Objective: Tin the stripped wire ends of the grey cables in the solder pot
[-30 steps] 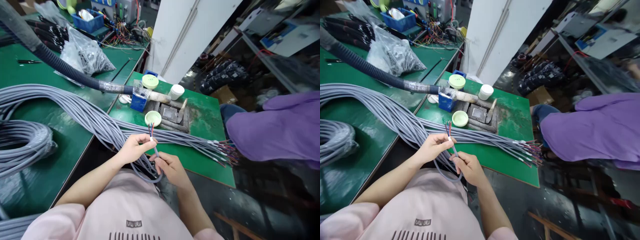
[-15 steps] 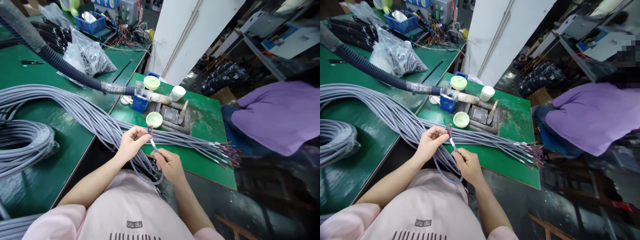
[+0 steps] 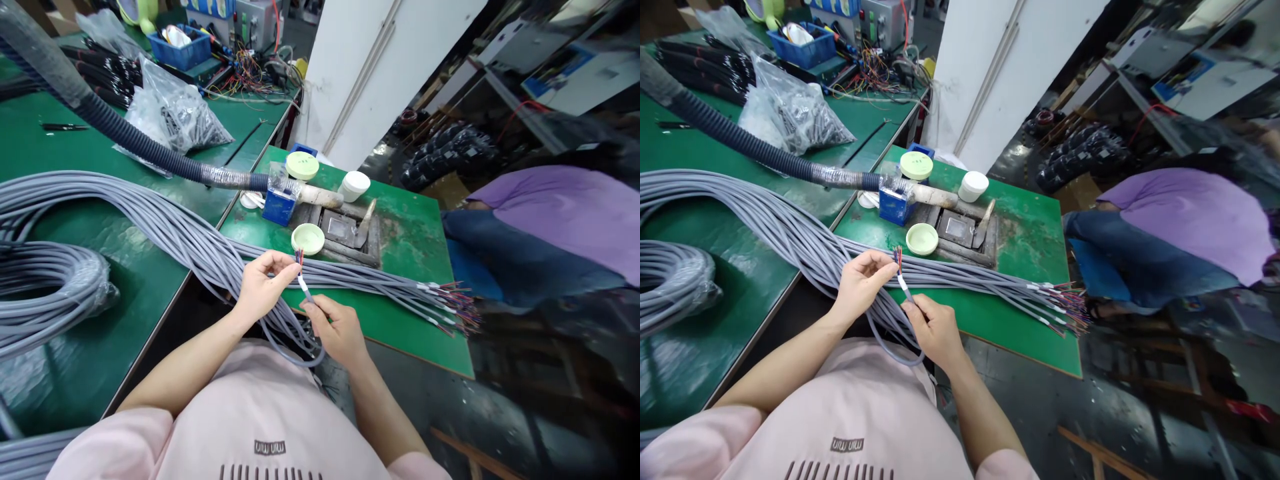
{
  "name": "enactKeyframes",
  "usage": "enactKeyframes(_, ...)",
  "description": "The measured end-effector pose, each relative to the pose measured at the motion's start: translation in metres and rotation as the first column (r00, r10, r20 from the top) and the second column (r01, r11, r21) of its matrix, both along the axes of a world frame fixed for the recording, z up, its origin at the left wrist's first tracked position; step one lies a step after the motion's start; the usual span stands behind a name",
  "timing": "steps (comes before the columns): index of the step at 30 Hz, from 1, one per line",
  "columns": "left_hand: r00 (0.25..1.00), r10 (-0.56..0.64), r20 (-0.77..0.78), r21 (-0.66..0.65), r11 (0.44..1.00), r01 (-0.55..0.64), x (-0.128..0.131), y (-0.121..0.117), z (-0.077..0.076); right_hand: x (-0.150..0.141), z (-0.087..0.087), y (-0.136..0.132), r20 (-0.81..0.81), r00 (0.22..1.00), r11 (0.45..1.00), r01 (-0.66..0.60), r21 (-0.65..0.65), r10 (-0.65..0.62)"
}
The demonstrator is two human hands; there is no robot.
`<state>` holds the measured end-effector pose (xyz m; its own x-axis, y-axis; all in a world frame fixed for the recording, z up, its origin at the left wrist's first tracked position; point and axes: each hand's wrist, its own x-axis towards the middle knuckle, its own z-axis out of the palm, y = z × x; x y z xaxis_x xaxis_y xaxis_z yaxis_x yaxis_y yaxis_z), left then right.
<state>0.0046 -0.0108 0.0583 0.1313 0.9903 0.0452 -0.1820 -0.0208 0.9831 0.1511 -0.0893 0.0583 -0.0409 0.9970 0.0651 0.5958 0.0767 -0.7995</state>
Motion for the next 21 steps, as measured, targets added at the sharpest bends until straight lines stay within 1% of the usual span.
enactKeyframes(6,1.0,0.01,-0.004,0.007,1.0,-0.01,0.001,0.001,-0.001,-0.001,0.001,0.0,0.04,0.999,1.0,0.004,0.016,-0.005)
enactKeyframes(12,1.0,-0.01,0.025,-0.06,0.998,0.012,0.002,0.004,-0.001,-0.001,0.0,0.0,0.045,0.999,0.999,0.017,0.033,-0.018)
enactKeyframes(15,0.998,-0.005,0.055,-0.077,0.997,0.009,0.003,0.003,-0.004,-0.001,0.0,0.0,0.023,0.999,0.999,0.035,0.021,-0.035)
enactKeyframes(17,0.994,0.014,0.112,-0.082,0.997,-0.005,0.005,0.001,-0.009,0.0,-0.001,0.001,-0.005,0.998,0.998,0.055,0.015,-0.055)
enactKeyframes(18,0.986,0.025,0.165,-0.093,0.996,-0.01,0.007,-0.001,-0.011,0.0,-0.002,0.001,-0.018,0.998,0.998,0.065,0.015,-0.065)
enactKeyframes(20,0.949,0.045,0.311,-0.158,0.987,0.005,0.01,-0.003,-0.015,0.001,-0.004,0.001,-0.034,0.997,0.997,0.072,0.019,-0.072)
enactKeyframes(21,0.921,0.045,0.388,-0.212,0.976,0.041,0.012,-0.004,-0.017,0.001,-0.004,0.001,-0.037,0.997,0.998,0.066,0.022,-0.065)
